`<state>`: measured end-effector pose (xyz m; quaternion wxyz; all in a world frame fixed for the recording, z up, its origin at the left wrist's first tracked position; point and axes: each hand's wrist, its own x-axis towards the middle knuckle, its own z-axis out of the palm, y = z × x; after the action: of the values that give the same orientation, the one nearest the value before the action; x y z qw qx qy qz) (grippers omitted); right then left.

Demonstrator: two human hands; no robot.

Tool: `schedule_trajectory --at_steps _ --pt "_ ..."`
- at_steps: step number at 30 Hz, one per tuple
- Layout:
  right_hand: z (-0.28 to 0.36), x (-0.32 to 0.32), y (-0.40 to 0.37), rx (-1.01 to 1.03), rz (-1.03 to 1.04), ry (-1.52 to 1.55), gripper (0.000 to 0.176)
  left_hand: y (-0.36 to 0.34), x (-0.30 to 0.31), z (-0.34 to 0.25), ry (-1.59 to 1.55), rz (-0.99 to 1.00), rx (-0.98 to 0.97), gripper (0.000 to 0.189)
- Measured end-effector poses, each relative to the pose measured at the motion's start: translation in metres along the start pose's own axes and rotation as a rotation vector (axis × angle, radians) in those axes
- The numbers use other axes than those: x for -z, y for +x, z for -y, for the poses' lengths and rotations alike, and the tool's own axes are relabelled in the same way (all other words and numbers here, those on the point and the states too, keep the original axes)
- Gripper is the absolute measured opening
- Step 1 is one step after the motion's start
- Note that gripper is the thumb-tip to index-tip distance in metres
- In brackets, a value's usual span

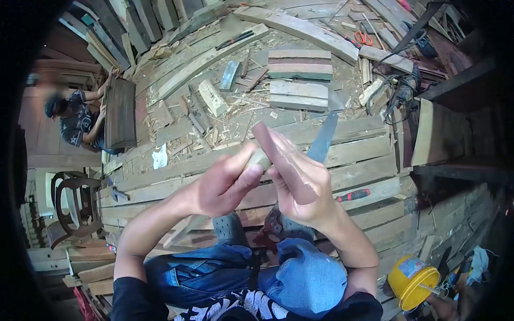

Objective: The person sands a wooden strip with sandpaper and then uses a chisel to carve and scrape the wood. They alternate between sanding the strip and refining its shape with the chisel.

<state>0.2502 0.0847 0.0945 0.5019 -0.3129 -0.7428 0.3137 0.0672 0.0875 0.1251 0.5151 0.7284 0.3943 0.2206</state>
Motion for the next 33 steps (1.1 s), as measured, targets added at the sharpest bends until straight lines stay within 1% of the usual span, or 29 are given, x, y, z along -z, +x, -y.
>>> schedule_trajectory --at_steps 1,3,5,6,7,8,10,12,13,15,16,17,18,19,21,22,23,25,26,27,29,30,33 --pt "-0.003 -0.003 -0.004 -0.003 0.003 0.003 0.035 -0.003 0.0 0.003 -0.002 -0.001 0.004 0.027" --pt "-0.009 -0.008 -0.012 -0.007 0.041 -0.043 0.037 -0.006 -0.001 0.011 -0.057 0.039 0.089 0.029" --pt "-0.008 -0.011 -0.011 -0.038 0.077 -0.065 0.038 -0.007 -0.007 0.031 -0.04 0.016 0.052 0.03" --pt "-0.009 -0.012 -0.011 -0.091 0.107 -0.039 0.039 -0.009 -0.008 0.038 -0.012 -0.008 0.022 0.031" --pt "-0.009 -0.014 -0.01 -0.142 0.138 -0.011 0.04 -0.01 -0.009 0.043 -0.018 -0.018 0.024 0.031" --pt "-0.01 -0.016 -0.012 -0.141 0.154 -0.009 0.04 -0.011 -0.01 0.046 -0.038 -0.024 0.04 0.032" --pt "-0.013 -0.025 -0.02 -0.196 0.122 -0.012 0.039 -0.011 -0.008 0.046 -0.063 -0.044 0.06 0.033" --pt "-0.016 -0.029 -0.019 -0.224 0.109 -0.01 0.039 -0.01 -0.002 0.04 -0.032 0.04 0.155 0.036" --pt "-0.017 -0.028 -0.018 -0.256 0.129 0.003 0.038 -0.011 0.0 0.041 -0.035 0.038 0.159 0.036" --pt "-0.018 -0.03 -0.02 -0.305 0.155 0.013 0.037 -0.013 -0.003 0.043 0.097 0.086 0.211 0.036" --pt "-0.017 -0.033 -0.021 -0.315 0.138 -0.007 0.036 -0.013 -0.006 0.052 0.082 0.088 0.214 0.036" --pt "-0.016 -0.035 -0.021 -0.32 0.122 -0.028 0.035 -0.012 -0.008 0.066 0.037 0.019 0.147 0.036" --pt "-0.014 -0.036 -0.022 -0.349 0.094 -0.029 0.032 -0.009 -0.005 0.067 0.001 -0.056 0.079 0.037" --pt "-0.017 -0.037 -0.021 -0.343 0.101 -0.026 0.032 -0.01 -0.002 0.067 0.001 -0.066 0.08 0.037" --pt "-0.025 -0.039 -0.023 -0.396 0.103 -0.022 0.031 -0.013 0.001 0.063 -0.086 0.024 0.25 0.037" --pt "-0.027 -0.042 -0.02 -0.416 0.092 -0.014 0.029 -0.014 -0.003 0.079 -0.058 -0.034 0.104 0.039" --pt "-0.028 -0.044 -0.024 -0.425 0.103 -0.018 0.029 -0.016 -0.007 0.083 -0.073 -0.037 0.107 0.039" --pt "-0.035 -0.051 -0.029 -0.39 0.051 0.037 0.028 -0.017 -0.006 0.09 -0.089 -0.002 0.22 0.043" --pt "-0.03 -0.05 -0.03 -0.464 0.069 0.02 0.025 -0.018 -0.008 0.099 -0.026 -0.004 0.2 0.042" --pt "-0.03 -0.05 -0.03 -0.463 0.07 0.024 0.025 -0.017 -0.003 0.094 -0.024 -0.005 0.203 0.042" --pt "-0.032 -0.049 -0.032 -0.485 0.089 0.012 0.024 -0.015 0.002 0.081 0.006 0.083 0.316 0.044" --pt "-0.032 -0.05 -0.027 -0.441 0.095 -0.048 0.024 -0.016 -0.002 0.08 -0.003 0.087 0.323 0.044" --pt "-0.043 -0.051 -0.029 -0.447 0.122 -0.045 0.026 -0.016 -0.01 0.08 0.005 0.07 0.284 0.044"
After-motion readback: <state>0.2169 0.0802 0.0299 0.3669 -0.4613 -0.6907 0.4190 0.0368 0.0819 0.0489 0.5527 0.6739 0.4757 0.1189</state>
